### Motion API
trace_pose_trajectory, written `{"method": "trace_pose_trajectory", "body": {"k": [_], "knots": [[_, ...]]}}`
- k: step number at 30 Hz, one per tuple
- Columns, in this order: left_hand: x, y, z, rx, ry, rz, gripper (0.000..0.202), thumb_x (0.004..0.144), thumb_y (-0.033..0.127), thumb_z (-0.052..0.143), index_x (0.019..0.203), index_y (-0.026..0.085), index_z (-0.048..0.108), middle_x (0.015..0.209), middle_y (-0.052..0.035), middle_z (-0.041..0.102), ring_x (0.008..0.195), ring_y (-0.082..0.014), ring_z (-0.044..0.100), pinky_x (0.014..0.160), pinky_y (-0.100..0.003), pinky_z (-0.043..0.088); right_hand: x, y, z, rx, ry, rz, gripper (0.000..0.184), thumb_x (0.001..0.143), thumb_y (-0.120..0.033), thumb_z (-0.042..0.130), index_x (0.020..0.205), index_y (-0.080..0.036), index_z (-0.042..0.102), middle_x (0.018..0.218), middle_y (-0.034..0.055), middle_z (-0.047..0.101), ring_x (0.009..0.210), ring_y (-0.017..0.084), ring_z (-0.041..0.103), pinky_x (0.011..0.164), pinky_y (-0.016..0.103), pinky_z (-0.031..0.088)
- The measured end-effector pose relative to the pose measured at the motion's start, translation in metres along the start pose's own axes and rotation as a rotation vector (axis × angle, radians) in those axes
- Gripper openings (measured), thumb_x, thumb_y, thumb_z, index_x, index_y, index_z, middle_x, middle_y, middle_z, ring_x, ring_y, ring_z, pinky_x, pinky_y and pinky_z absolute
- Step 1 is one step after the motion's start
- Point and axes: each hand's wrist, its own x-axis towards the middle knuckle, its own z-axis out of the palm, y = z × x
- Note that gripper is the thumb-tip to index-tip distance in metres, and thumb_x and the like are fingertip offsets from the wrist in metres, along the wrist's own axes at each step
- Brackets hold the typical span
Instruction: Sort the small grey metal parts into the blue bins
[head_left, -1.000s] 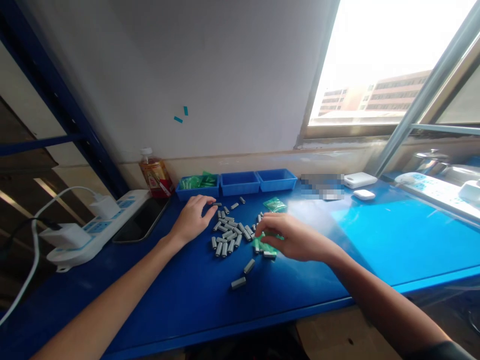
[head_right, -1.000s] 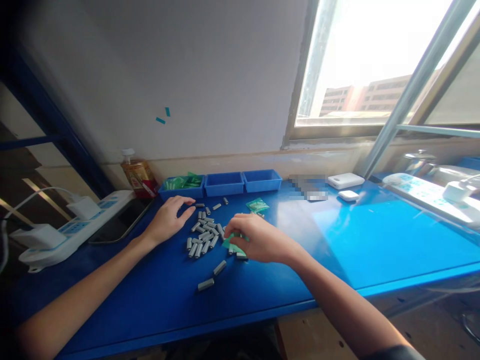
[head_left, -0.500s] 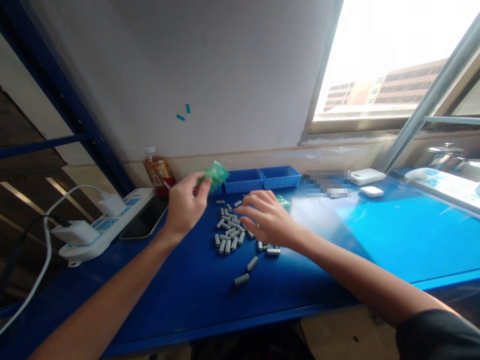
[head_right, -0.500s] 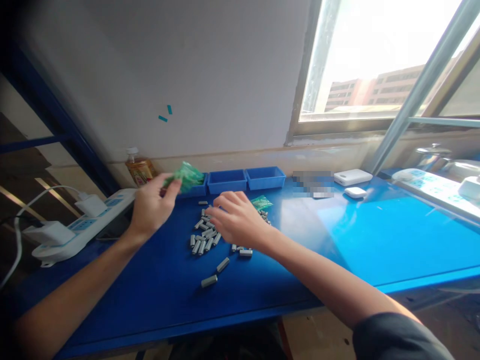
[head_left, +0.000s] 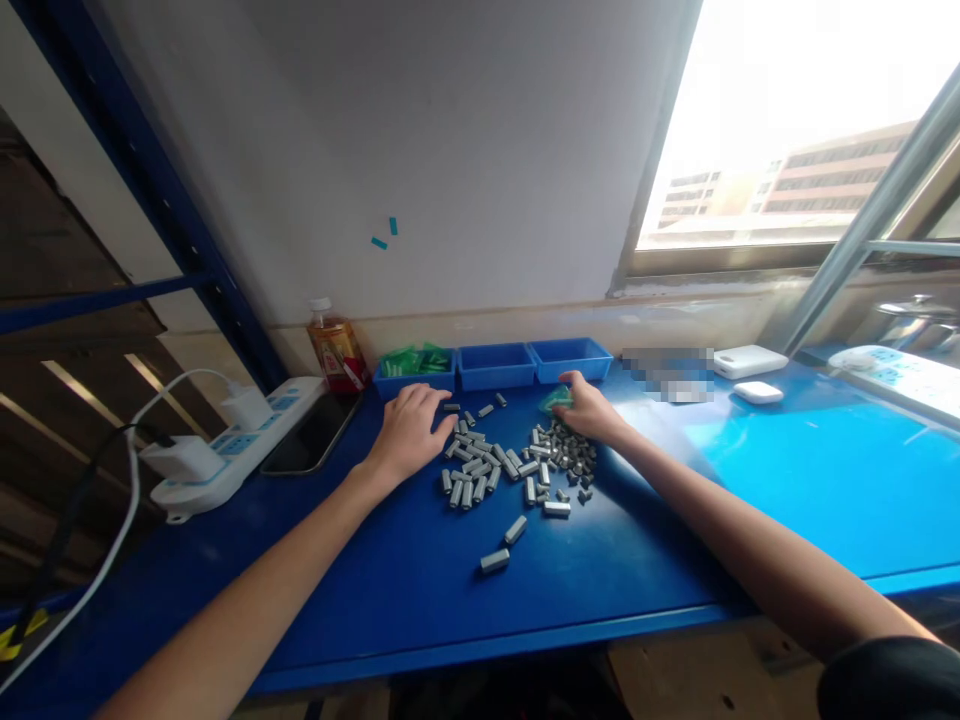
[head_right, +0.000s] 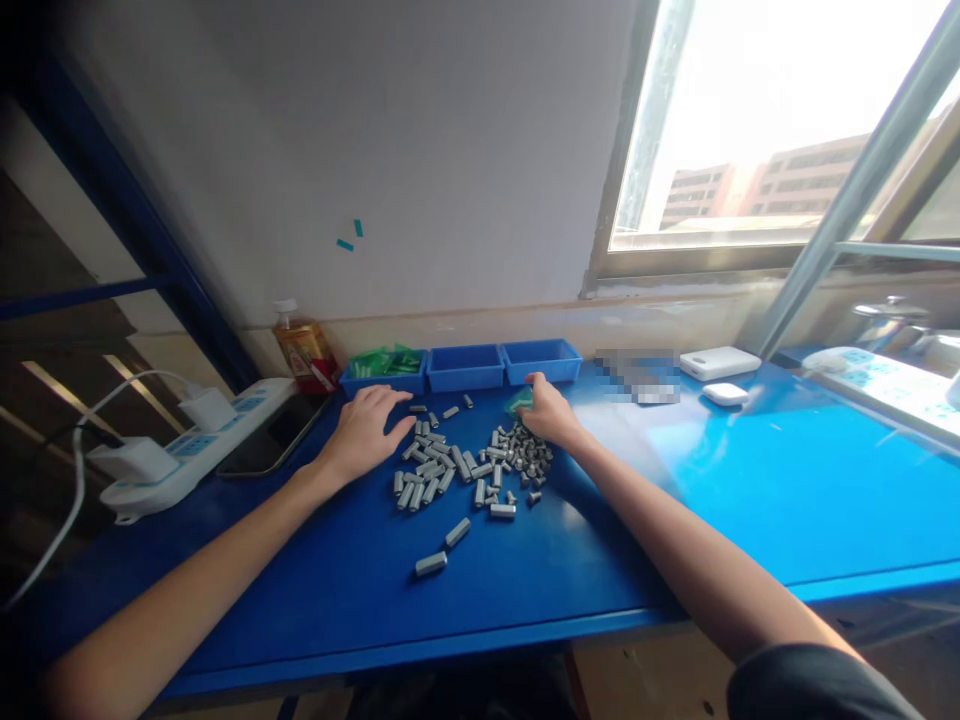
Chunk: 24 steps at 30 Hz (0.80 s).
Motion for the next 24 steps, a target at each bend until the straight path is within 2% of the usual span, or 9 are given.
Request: {"method": "trace_pose_trajectory", "body": {"k": [3, 6, 9, 12, 15, 17, 19, 21, 24], "knots": [[0.001, 0.017, -0.004, -0.377, -0.087, -0.097, 0.034, 0.088, 0.045, 0.048, 0.101, 0.019, 0.065, 0.101, -0.0079, 0.068, 0.101, -0.0252, 0.059, 0.087, -0.037, 0.045, -0.007, -0.018, -0.004, 0.175, 0.196, -0.084, 0.035, 0.077, -0.019, 0.054, 0.112, -0.016, 0.049, 0.086, 0.0047, 0.057, 0.081, 0.02, 0.057, 0.075, 0.031, 0.046], [0.0, 0.035, -0.008, -0.819, -0.238, -0.252, 0.047, 0.088, 0.056, 0.042, 0.1, 0.018, 0.066, 0.092, -0.0072, 0.069, 0.086, -0.0219, 0.063, 0.068, -0.03, 0.046, -0.03, -0.044, -0.009, 0.235, 0.32, -0.412, 0.017, 0.077, -0.012, 0.047, 0.089, -0.018, 0.056, 0.087, 0.005, 0.052, 0.082, 0.018, 0.053, 0.074, 0.03, 0.045], [-0.004, 0.05, -0.013, -1.142, -0.309, -0.365, 0.049, 0.084, 0.058, 0.048, 0.099, 0.015, 0.065, 0.081, -0.0058, 0.066, 0.074, -0.0179, 0.062, 0.056, -0.025, 0.041, -0.057, -0.071, -0.01, 0.198, 0.32, -0.745, 0.021, 0.077, -0.005, 0.042, 0.081, -0.019, 0.058, 0.091, 0.0066, 0.052, 0.085, 0.018, 0.05, 0.074, 0.029, 0.043], [-0.007, 0.057, -0.019, -1.236, -0.283, -0.432, 0.038, 0.074, 0.045, 0.067, 0.096, 0.015, 0.062, 0.077, -0.0025, 0.063, 0.069, -0.0139, 0.059, 0.058, -0.024, 0.041, -0.072, -0.087, -0.008, 0.109, 0.308, -0.921, 0.025, 0.08, -0.003, 0.041, 0.082, -0.02, 0.06, 0.091, 0.0067, 0.056, 0.084, 0.017, 0.048, 0.075, 0.03, 0.042], [-0.011, 0.057, -0.021, -1.195, -0.246, -0.483, 0.042, 0.069, 0.037, 0.073, 0.103, 0.017, 0.059, 0.094, -0.0052, 0.063, 0.083, -0.0155, 0.06, 0.068, -0.025, 0.045, -0.076, -0.091, -0.008, 0.081, 0.366, -0.982, 0.026, 0.084, -0.004, 0.042, 0.08, -0.021, 0.061, 0.091, 0.0058, 0.058, 0.091, 0.017, 0.05, 0.081, 0.032, 0.041], [-0.013, 0.057, -0.022, -1.172, -0.308, -0.438, 0.043, 0.072, 0.039, 0.072, 0.106, 0.017, 0.058, 0.102, -0.0079, 0.063, 0.092, -0.0175, 0.06, 0.073, -0.026, 0.046, -0.075, -0.089, -0.009, 0.078, 0.412, -0.994, 0.025, 0.084, -0.004, 0.044, 0.08, -0.021, 0.062, 0.094, 0.0055, 0.059, 0.1, 0.018, 0.049, 0.086, 0.033, 0.041], [-0.012, 0.058, -0.024, -1.156, -0.379, -0.359, 0.041, 0.075, 0.041, 0.068, 0.106, 0.015, 0.059, 0.098, -0.0083, 0.065, 0.089, -0.0182, 0.061, 0.073, -0.027, 0.046, -0.075, -0.088, -0.01, 0.061, 0.425, -0.99, 0.025, 0.085, -0.005, 0.046, 0.086, -0.023, 0.063, 0.102, 0.0056, 0.059, 0.109, 0.02, 0.047, 0.092, 0.036, 0.041], [-0.003, 0.055, -0.032, -1.028, -0.29, -0.281, 0.036, 0.077, 0.041, 0.065, 0.101, 0.015, 0.061, 0.088, -0.0063, 0.066, 0.08, -0.0177, 0.062, 0.07, -0.028, 0.047, -0.074, -0.086, -0.009, 0.059, 0.457, -0.949, 0.024, 0.085, -0.008, 0.049, 0.096, -0.024, 0.063, 0.11, 0.0073, 0.056, 0.117, 0.023, 0.042, 0.095, 0.039, 0.04], [0.029, 0.038, -0.054, -0.509, 0.21, -0.153, 0.026, 0.081, 0.035, 0.059, 0.099, 0.017, 0.062, 0.09, -0.0047, 0.065, 0.08, -0.0182, 0.061, 0.076, -0.031, 0.047, -0.071, -0.083, -0.007, 0.086, 0.533, -0.852, 0.02, 0.086, -0.016, 0.054, 0.103, -0.022, 0.063, 0.112, 0.0107, 0.052, 0.119, 0.026, 0.04, 0.097, 0.043, 0.041]]}}
